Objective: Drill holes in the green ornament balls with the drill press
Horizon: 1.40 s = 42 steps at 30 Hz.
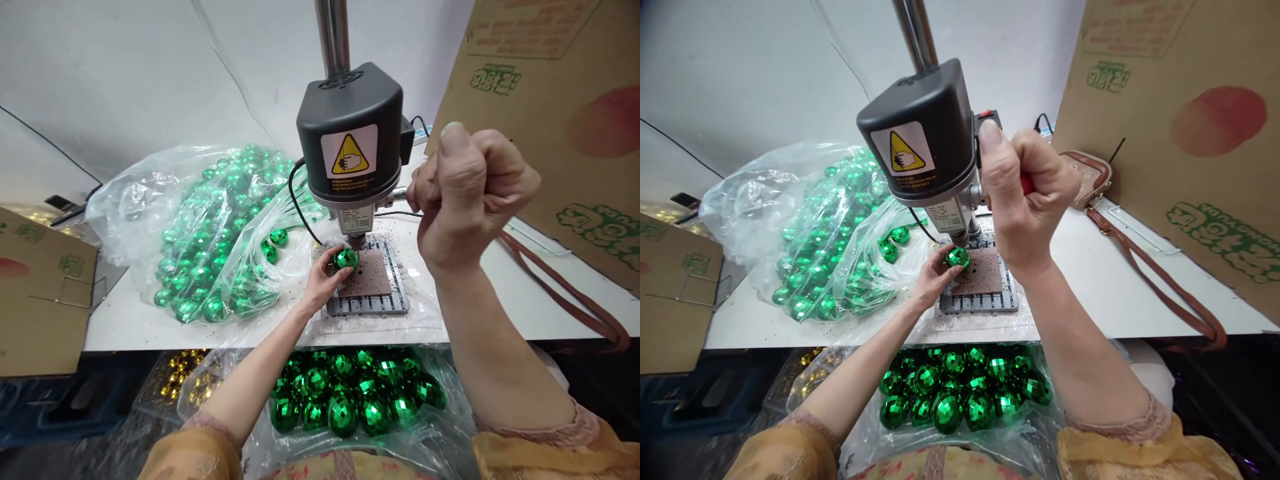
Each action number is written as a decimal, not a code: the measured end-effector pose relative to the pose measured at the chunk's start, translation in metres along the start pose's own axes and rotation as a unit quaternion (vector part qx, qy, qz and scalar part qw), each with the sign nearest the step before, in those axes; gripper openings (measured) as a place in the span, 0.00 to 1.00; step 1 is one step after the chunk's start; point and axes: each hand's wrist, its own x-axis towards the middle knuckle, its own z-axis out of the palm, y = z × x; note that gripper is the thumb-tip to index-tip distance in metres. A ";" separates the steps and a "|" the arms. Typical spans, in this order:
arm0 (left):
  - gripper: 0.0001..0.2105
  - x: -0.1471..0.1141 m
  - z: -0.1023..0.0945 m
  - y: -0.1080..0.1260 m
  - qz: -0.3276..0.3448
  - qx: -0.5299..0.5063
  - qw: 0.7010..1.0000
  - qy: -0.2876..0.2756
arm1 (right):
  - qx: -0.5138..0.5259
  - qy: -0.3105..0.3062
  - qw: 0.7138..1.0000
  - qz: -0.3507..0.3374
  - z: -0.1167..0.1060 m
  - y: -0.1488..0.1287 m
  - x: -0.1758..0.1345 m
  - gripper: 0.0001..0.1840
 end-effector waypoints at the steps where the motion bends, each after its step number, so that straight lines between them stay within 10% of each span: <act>1: 0.31 0.001 0.001 -0.002 0.000 0.007 1.000 -0.005 | -0.012 -0.001 1.000 0.004 0.000 0.000 0.000 0.28; 19: 0.26 -0.006 0.016 0.001 0.072 0.141 0.987 -0.023 | -0.009 -0.017 1.000 -0.005 -0.002 0.001 0.000 0.27; 42: 0.27 -0.012 0.032 -0.001 0.049 0.041 0.998 0.001 | 0.000 0.016 1.000 -0.026 -0.006 0.002 -0.013 0.30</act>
